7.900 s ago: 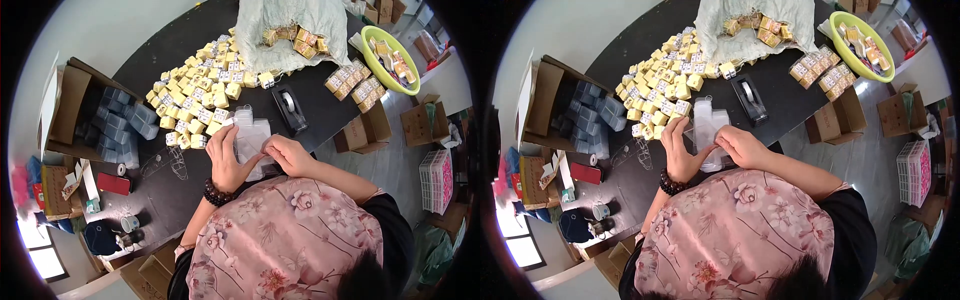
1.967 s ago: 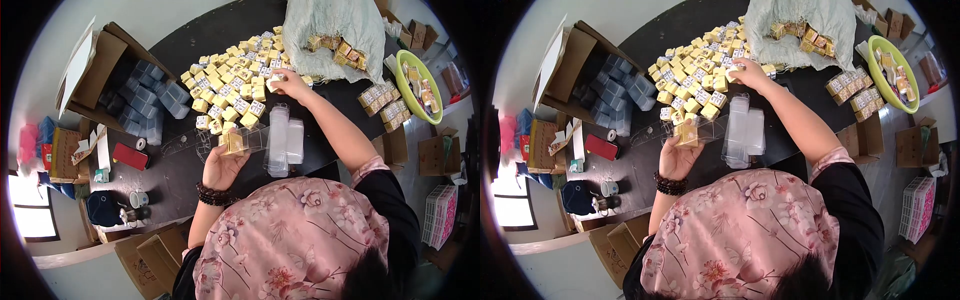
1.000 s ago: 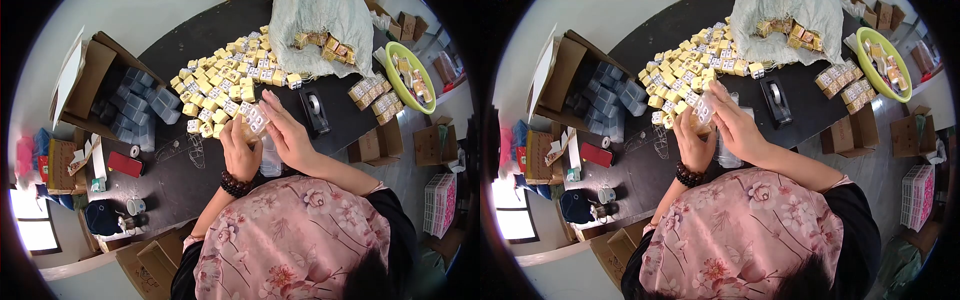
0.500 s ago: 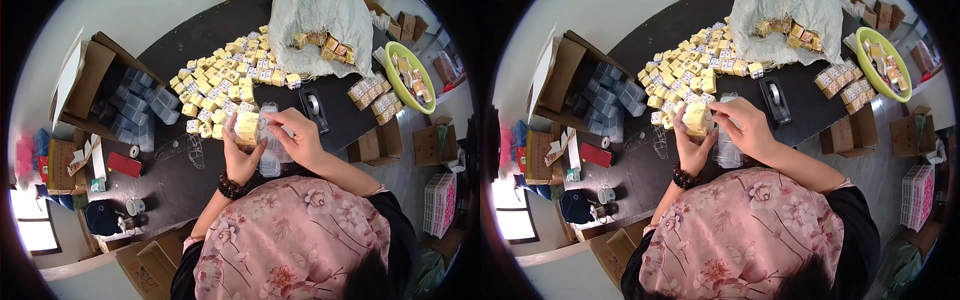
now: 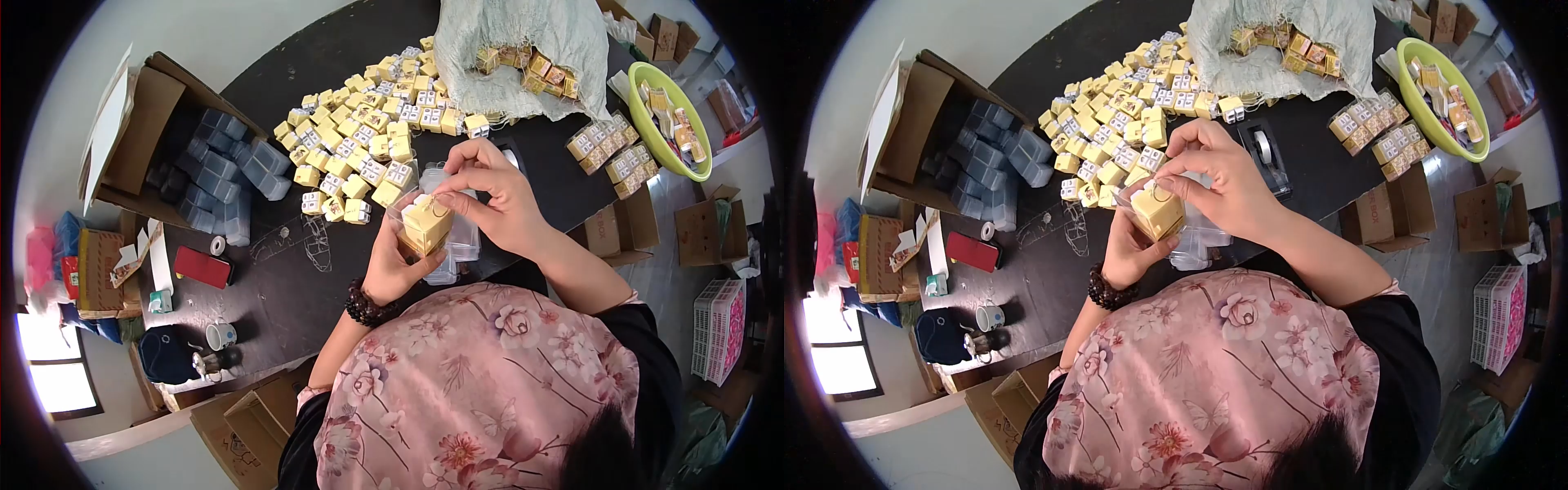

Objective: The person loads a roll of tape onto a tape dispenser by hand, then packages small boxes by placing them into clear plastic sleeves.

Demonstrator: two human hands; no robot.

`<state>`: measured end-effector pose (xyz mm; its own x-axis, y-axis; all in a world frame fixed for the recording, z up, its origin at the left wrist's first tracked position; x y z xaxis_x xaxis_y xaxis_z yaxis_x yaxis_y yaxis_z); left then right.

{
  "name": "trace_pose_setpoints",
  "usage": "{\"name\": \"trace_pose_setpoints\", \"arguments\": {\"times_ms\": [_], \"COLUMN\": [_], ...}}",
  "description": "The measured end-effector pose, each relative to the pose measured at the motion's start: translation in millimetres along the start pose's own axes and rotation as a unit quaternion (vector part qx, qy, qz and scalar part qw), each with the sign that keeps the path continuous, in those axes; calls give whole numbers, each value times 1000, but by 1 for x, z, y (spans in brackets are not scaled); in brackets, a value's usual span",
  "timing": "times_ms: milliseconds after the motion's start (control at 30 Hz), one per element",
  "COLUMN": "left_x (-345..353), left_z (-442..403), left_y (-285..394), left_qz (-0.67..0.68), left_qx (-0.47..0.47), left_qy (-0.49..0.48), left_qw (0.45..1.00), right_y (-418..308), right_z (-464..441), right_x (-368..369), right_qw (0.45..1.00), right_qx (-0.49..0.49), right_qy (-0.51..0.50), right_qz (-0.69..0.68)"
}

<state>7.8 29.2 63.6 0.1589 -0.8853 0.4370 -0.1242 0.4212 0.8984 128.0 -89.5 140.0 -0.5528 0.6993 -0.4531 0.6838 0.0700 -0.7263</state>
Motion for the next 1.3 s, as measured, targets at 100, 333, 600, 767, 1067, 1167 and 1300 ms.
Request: {"name": "trace_pose_setpoints", "arguments": {"times_ms": [100, 333, 600, 767, 1067, 1167, 1300], "left_x": [-2, 9, 11, 18, 17, 17, 18], "left_z": [0, 3, -2, 6, 5, 3, -1], "left_y": [-1, 3, 0, -11, -5, -7, -6], "left_qz": [0, 122, 218, 330, 235, 160, 56], "left_qx": [0, -4, -101, -174, -155, -136, -117], "left_qy": [-4, -47, -94, 0, -60, -75, -70], "left_qw": [1000, 991, 966, 928, 958, 975, 989], "right_y": [-11, 2, 2, 8, 15, 14, 19], "right_z": [4, 15, 27, 31, 37, 34, 37], "right_x": [-4, 4, 23, 35, 29, 27, 23], "right_qw": [994, 992, 993, 985, 968, 986, 988], "right_qx": [-66, 27, -72, -71, 80, 63, 88], "right_qy": [11, 12, -76, -134, -40, -106, -91], "right_qz": [92, -124, -54, -85, -234, -117, -88]}}
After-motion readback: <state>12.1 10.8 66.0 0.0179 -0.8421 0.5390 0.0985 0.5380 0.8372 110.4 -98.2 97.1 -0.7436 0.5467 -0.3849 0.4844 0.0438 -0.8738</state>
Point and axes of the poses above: each hand's wrist, its own z-axis away from the middle knuckle, its own x-axis out of the palm, y = z × x, the point moved 5 cm from there along -z, towards the middle knuckle, and after that the axes turned 15 degrees about z, right-handed, at the moved point
